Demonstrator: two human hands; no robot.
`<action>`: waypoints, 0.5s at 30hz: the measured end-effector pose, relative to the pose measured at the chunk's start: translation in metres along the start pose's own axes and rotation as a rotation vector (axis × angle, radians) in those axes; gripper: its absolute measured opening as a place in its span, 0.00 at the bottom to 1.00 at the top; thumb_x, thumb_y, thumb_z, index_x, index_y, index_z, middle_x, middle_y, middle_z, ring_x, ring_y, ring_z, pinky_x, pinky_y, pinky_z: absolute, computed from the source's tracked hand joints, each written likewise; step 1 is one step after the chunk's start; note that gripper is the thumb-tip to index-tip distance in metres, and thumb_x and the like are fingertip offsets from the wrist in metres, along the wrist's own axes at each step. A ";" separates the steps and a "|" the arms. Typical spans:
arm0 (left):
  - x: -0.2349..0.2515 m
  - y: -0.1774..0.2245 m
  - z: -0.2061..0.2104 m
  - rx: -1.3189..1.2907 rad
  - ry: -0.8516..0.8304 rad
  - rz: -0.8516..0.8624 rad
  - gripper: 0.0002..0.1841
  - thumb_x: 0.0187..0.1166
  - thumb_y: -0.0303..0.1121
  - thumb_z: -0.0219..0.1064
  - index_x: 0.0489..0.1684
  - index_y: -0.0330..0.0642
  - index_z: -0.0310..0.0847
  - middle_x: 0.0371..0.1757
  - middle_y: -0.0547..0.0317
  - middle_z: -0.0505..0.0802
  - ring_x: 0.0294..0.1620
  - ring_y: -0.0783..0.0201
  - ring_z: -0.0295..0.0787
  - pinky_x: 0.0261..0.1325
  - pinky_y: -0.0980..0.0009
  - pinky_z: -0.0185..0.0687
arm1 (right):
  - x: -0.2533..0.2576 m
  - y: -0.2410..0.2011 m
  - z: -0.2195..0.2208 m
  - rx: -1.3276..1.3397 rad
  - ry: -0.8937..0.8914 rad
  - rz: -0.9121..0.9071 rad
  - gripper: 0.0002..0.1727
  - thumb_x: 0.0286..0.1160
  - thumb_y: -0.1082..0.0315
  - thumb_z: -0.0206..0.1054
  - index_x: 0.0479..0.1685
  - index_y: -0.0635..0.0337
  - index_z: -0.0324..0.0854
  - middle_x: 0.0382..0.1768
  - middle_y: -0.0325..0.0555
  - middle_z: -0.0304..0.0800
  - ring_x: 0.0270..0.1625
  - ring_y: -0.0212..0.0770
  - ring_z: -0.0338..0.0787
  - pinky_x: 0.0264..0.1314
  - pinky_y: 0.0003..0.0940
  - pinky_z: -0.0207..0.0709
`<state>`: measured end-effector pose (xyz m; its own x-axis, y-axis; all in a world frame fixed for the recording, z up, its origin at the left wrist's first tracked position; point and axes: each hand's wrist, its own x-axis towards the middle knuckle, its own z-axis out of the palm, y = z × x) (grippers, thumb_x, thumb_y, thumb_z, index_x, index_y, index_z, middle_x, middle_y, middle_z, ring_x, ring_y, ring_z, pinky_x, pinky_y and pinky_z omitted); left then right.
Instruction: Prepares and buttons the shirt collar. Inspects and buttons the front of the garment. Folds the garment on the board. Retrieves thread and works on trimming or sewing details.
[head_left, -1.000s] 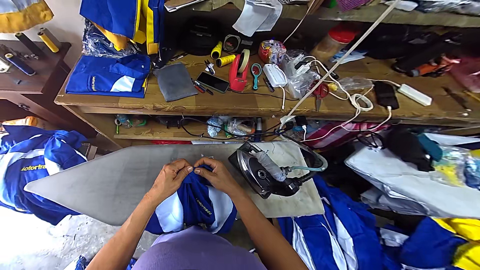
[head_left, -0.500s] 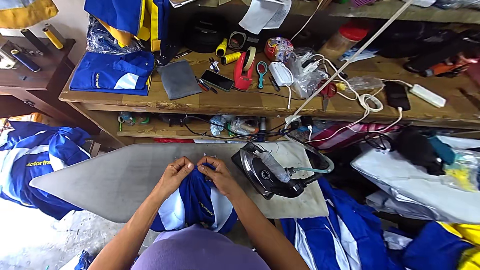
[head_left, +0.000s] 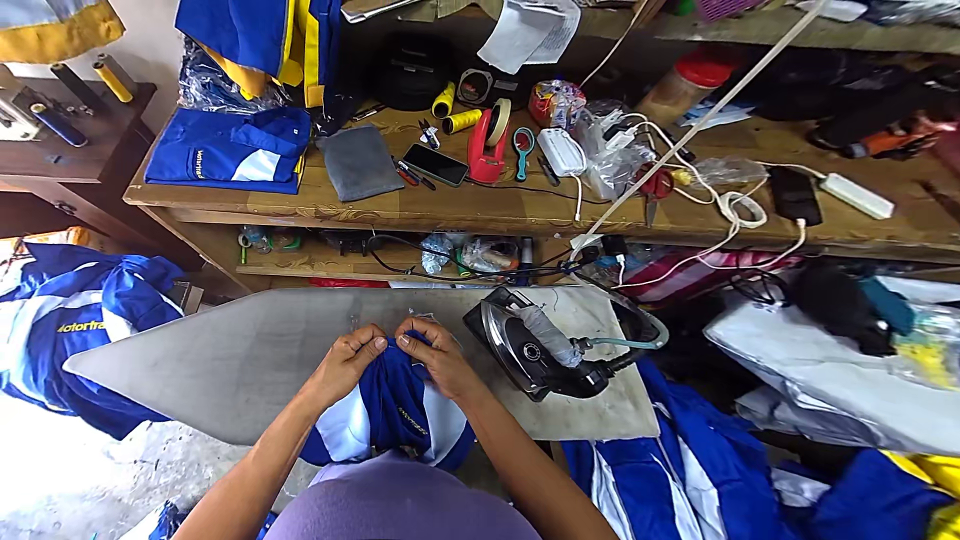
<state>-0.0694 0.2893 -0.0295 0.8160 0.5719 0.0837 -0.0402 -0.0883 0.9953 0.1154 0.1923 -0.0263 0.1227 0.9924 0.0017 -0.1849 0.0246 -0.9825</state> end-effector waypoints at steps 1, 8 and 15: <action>0.001 -0.003 0.001 -0.064 0.015 -0.011 0.14 0.91 0.33 0.54 0.38 0.41 0.84 0.33 0.71 0.86 0.36 0.79 0.81 0.45 0.78 0.78 | 0.000 -0.002 0.000 -0.049 -0.013 -0.034 0.05 0.81 0.72 0.63 0.37 0.59 0.83 0.34 0.32 0.83 0.38 0.24 0.82 0.45 0.23 0.77; 0.009 -0.010 0.007 -0.133 0.075 -0.086 0.14 0.91 0.33 0.55 0.35 0.43 0.83 0.30 0.72 0.85 0.33 0.78 0.80 0.43 0.77 0.78 | 0.004 0.002 -0.003 -0.124 0.024 -0.033 0.07 0.80 0.71 0.64 0.37 0.61 0.86 0.33 0.33 0.87 0.39 0.24 0.85 0.48 0.24 0.80; 0.003 0.001 0.013 0.131 0.111 -0.089 0.16 0.91 0.38 0.55 0.36 0.40 0.83 0.28 0.68 0.82 0.31 0.78 0.77 0.40 0.77 0.74 | 0.004 -0.002 -0.008 -0.348 0.016 -0.046 0.09 0.80 0.65 0.66 0.36 0.59 0.87 0.31 0.33 0.87 0.37 0.22 0.84 0.43 0.21 0.78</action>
<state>-0.0592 0.2805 -0.0284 0.7441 0.6680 0.0081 0.1101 -0.1345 0.9848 0.1241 0.1954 -0.0259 0.1391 0.9891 0.0477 0.1639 0.0245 -0.9862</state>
